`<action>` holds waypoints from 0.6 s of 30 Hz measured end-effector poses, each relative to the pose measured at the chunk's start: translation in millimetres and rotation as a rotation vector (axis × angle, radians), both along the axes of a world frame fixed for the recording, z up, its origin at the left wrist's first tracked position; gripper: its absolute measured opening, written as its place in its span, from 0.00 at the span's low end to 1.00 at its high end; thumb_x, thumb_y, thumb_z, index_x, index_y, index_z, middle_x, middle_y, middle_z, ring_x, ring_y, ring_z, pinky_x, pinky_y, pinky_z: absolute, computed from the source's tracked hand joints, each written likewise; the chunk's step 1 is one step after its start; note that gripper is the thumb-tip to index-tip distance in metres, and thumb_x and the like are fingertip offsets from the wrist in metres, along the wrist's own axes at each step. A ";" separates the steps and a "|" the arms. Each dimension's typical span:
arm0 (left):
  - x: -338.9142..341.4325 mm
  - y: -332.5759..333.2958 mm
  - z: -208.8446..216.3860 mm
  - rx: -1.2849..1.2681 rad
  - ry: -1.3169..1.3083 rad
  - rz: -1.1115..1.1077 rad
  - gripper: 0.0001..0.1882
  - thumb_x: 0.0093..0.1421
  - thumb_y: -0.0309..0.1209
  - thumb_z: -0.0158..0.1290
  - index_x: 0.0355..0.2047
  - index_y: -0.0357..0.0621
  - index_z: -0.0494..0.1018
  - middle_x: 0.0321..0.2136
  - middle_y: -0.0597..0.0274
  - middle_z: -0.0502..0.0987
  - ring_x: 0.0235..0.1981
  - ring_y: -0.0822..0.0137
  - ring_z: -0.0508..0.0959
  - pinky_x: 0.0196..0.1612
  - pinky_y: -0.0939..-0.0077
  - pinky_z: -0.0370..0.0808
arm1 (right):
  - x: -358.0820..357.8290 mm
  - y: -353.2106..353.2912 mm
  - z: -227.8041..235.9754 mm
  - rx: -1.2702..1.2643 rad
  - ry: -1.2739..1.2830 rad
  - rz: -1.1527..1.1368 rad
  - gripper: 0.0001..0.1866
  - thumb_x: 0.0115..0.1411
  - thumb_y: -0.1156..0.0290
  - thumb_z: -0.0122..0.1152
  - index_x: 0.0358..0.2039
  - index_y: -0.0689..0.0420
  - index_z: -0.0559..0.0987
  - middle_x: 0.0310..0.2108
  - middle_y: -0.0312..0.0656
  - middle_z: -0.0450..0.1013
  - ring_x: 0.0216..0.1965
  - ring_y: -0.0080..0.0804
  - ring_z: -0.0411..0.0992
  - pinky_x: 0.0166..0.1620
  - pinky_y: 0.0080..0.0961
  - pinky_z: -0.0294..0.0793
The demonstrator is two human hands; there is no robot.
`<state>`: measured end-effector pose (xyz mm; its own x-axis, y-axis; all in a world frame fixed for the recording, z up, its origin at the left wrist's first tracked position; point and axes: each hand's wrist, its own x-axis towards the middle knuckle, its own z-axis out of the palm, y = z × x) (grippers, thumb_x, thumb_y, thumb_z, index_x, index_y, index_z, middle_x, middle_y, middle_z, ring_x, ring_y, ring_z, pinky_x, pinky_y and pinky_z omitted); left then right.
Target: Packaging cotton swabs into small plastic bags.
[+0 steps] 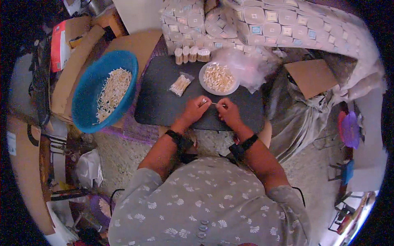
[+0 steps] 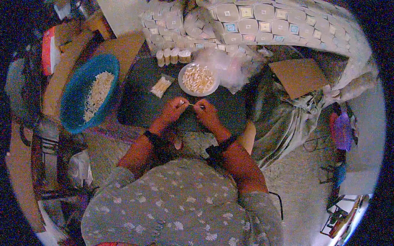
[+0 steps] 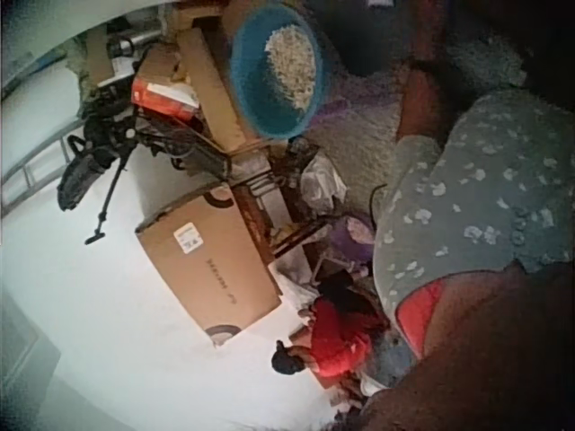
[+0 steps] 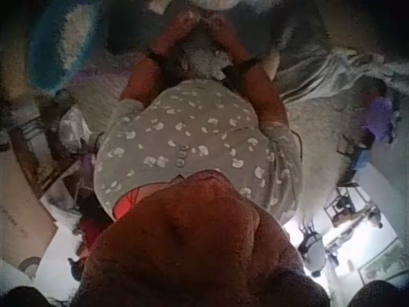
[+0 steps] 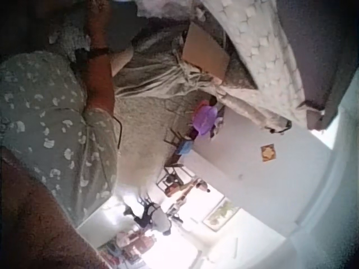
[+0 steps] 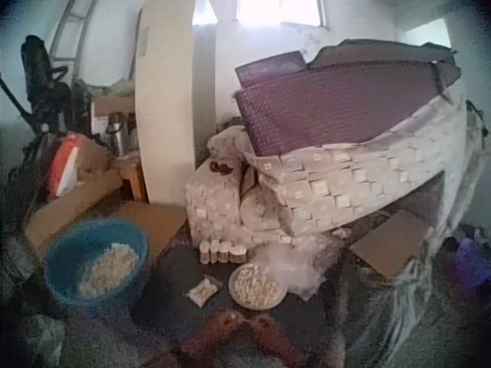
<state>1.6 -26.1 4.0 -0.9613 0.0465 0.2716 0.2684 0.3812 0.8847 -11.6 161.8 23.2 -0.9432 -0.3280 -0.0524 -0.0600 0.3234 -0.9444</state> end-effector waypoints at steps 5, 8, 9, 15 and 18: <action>9.1 15.1 6.7 -0.157 0.060 -0.023 0.08 0.58 0.35 0.53 0.34 0.46 0.73 0.24 0.58 0.75 0.23 0.67 0.73 0.28 0.72 0.70 | -0.3 9.8 -2.6 -0.217 -0.065 -0.039 0.08 0.59 0.66 0.56 0.33 0.56 0.73 0.24 0.37 0.72 0.22 0.22 0.70 0.25 0.20 0.71; 9.3 17.1 3.0 -0.220 -0.030 -0.041 0.08 0.57 0.35 0.53 0.34 0.47 0.72 0.26 0.56 0.75 0.25 0.61 0.75 0.29 0.68 0.70 | 0.7 3.2 -7.1 -0.351 -0.040 -0.098 0.07 0.59 0.67 0.57 0.34 0.56 0.73 0.25 0.36 0.73 0.23 0.21 0.70 0.26 0.19 0.71; 7.9 16.7 1.4 -0.223 -0.035 -0.042 0.08 0.57 0.35 0.53 0.34 0.47 0.72 0.26 0.56 0.75 0.25 0.61 0.75 0.29 0.68 0.70 | 0.7 2.9 -8.2 -0.354 -0.046 -0.100 0.07 0.59 0.67 0.57 0.34 0.56 0.73 0.25 0.36 0.73 0.23 0.21 0.70 0.26 0.19 0.71; 1.9 17.2 7.6 -0.413 -0.099 -0.136 0.09 0.57 0.35 0.53 0.34 0.44 0.72 0.31 0.56 0.76 0.33 0.59 0.77 0.37 0.67 0.73 | -2.6 4.5 -12.6 -0.416 0.007 -0.070 0.06 0.59 0.69 0.57 0.35 0.56 0.73 0.28 0.35 0.74 0.26 0.21 0.72 0.26 0.19 0.73; -3.8 10.3 -2.6 -0.306 -0.083 -0.142 0.09 0.59 0.34 0.50 0.34 0.42 0.72 0.30 0.56 0.76 0.32 0.61 0.76 0.38 0.68 0.72 | -7.2 2.4 -16.7 -0.402 -0.018 -0.034 0.07 0.59 0.70 0.57 0.36 0.57 0.73 0.29 0.36 0.75 0.26 0.21 0.73 0.27 0.19 0.73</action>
<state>-2.2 -15.8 1.4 -0.9576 0.2488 0.1454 0.2697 0.5965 0.7560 -18.8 164.1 6.5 -0.9541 -0.2940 0.0568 -0.0378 -0.0700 -0.9968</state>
